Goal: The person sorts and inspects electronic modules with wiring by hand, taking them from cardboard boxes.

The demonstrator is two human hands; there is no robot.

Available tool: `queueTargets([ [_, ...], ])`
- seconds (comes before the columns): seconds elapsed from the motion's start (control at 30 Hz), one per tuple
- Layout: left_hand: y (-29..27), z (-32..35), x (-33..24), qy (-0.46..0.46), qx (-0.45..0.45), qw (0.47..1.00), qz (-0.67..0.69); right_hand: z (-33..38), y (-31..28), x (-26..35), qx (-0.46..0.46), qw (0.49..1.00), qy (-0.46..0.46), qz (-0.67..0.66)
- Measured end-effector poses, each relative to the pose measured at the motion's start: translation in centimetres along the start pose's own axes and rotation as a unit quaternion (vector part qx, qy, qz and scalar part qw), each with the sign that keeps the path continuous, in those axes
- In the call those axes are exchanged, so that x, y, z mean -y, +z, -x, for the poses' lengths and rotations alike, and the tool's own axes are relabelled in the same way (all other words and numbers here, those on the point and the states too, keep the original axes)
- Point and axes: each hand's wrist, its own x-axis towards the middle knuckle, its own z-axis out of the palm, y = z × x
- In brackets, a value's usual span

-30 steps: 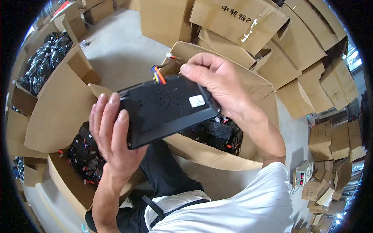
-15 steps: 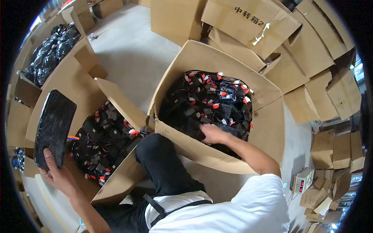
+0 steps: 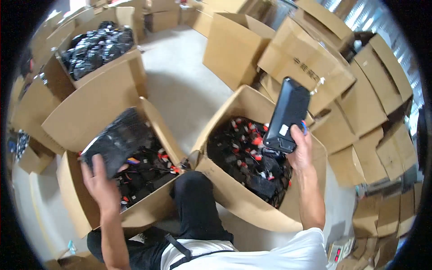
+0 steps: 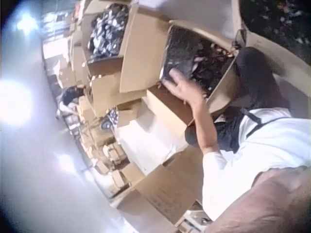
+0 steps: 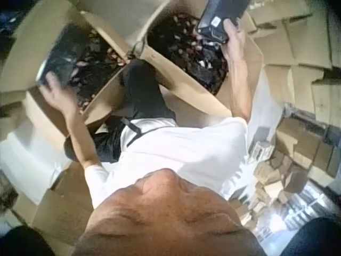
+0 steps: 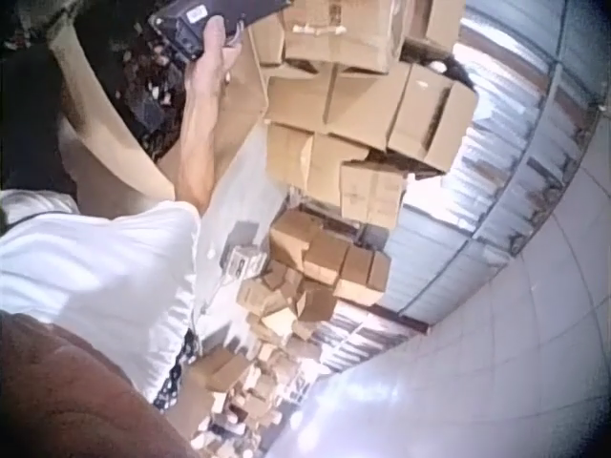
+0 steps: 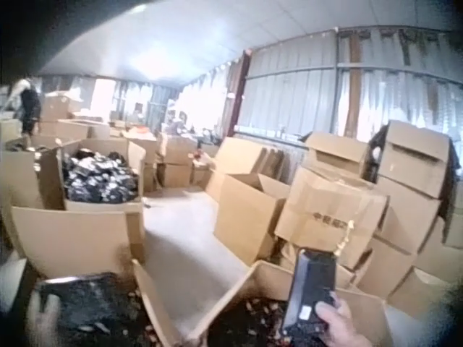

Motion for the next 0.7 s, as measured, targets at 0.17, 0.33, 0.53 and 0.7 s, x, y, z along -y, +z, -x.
queueTargets([
  [0.17, 5.8, 3.2, -1.1, -0.060, 0.074, 0.963, 0.252, 1.8, 12.1, 0.6, 0.166, 0.982, 0.083, -0.032],
  [0.33, 4.7, 6.2, -2.4, 0.005, 0.041, 0.927, 0.372, 4.3, 23.2, -5.8, 0.264, 0.946, 0.153, -0.108],
  [0.53, -2.0, 6.2, -1.8, 0.086, -0.020, 0.988, 0.126, 7.6, 28.4, -8.2, 0.292, 0.932, 0.206, -0.064],
  [0.7, -7.9, 5.6, -2.7, 0.000, -0.010, 0.976, 0.219, 4.5, 26.4, -7.7, 0.368, 0.923, 0.026, 0.114],
])
